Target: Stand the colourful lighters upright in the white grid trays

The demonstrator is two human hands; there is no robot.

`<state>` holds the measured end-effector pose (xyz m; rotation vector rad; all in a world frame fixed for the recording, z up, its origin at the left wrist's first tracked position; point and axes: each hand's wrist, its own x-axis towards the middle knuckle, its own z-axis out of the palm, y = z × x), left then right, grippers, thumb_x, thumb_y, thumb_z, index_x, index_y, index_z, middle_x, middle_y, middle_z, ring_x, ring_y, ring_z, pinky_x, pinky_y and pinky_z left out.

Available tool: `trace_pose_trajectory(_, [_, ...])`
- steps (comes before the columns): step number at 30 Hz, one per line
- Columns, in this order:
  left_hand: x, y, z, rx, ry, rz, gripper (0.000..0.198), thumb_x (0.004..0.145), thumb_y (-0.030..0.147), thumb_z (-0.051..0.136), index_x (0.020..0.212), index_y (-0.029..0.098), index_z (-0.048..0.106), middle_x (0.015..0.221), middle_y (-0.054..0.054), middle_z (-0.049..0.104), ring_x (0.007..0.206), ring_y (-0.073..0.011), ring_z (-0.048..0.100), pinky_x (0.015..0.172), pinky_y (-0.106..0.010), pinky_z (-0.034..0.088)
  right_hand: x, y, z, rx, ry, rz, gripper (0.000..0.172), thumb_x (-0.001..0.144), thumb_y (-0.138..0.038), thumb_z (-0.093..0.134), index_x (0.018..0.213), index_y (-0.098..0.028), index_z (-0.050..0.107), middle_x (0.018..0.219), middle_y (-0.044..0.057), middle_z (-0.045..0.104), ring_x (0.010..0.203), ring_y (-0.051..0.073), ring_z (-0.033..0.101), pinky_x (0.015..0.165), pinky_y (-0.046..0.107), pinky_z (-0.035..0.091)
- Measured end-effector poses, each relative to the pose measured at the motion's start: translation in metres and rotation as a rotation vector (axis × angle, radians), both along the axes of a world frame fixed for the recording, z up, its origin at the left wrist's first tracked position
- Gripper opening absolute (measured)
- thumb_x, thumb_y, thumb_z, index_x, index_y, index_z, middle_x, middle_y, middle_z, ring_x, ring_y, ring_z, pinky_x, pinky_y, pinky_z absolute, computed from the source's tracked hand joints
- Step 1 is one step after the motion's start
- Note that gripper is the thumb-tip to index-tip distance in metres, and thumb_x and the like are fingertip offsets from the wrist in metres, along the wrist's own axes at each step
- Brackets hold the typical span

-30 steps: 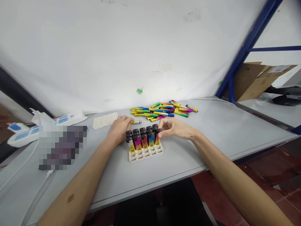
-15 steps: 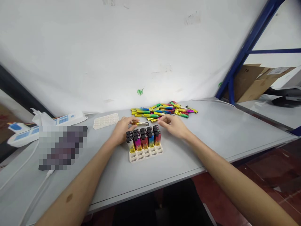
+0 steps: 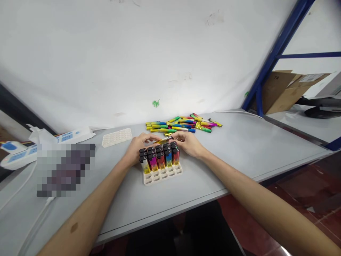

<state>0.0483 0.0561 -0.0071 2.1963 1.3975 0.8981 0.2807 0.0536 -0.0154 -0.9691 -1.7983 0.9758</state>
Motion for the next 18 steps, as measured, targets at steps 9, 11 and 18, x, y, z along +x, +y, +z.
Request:
trace_pose_trajectory(9, [-0.020, 0.016, -0.017, 0.157, 0.367, 0.048, 0.036, 0.091, 0.042, 0.050, 0.114, 0.020, 0.065, 0.123, -0.010, 0.066, 0.119, -0.0279, 0.053, 0.103, -0.044, 0.043, 0.005, 0.000, 0.005, -0.258, 0.508, -0.145, 0.035, 0.085, -0.051, 0.061, 0.080, -0.024, 0.040, 0.065, -0.005, 0.059, 0.050, 0.012, 0.057, 0.052, 0.028, 0.050])
trace_pose_trajectory(11, [-0.024, 0.017, -0.019, 0.130, 0.393, 0.037, 0.038, 0.091, 0.044, 0.047, 0.113, 0.019, 0.065, 0.123, -0.011, 0.065, 0.118, -0.0286, 0.054, 0.102, -0.044, 0.044, 0.007, -0.001, 0.008, -0.296, 0.535, -0.138, 0.036, 0.084, -0.050, 0.060, 0.080, -0.025, 0.034, 0.059, -0.008, 0.052, 0.040, 0.011, 0.046, 0.039, 0.024, 0.041])
trace_pose_trajectory(18, [-0.023, 0.017, -0.018, 0.102, 0.431, 0.021, 0.041, 0.093, 0.046, 0.042, 0.115, 0.019, 0.063, 0.124, -0.011, 0.063, 0.119, -0.0284, 0.053, 0.104, -0.043, 0.043, 0.008, -0.008, 0.013, -0.474, 0.538, -0.017, 0.034, 0.082, -0.055, 0.061, 0.089, -0.026, 0.045, 0.060, -0.010, 0.036, 0.040, 0.005, 0.026, 0.035, 0.016, 0.016])
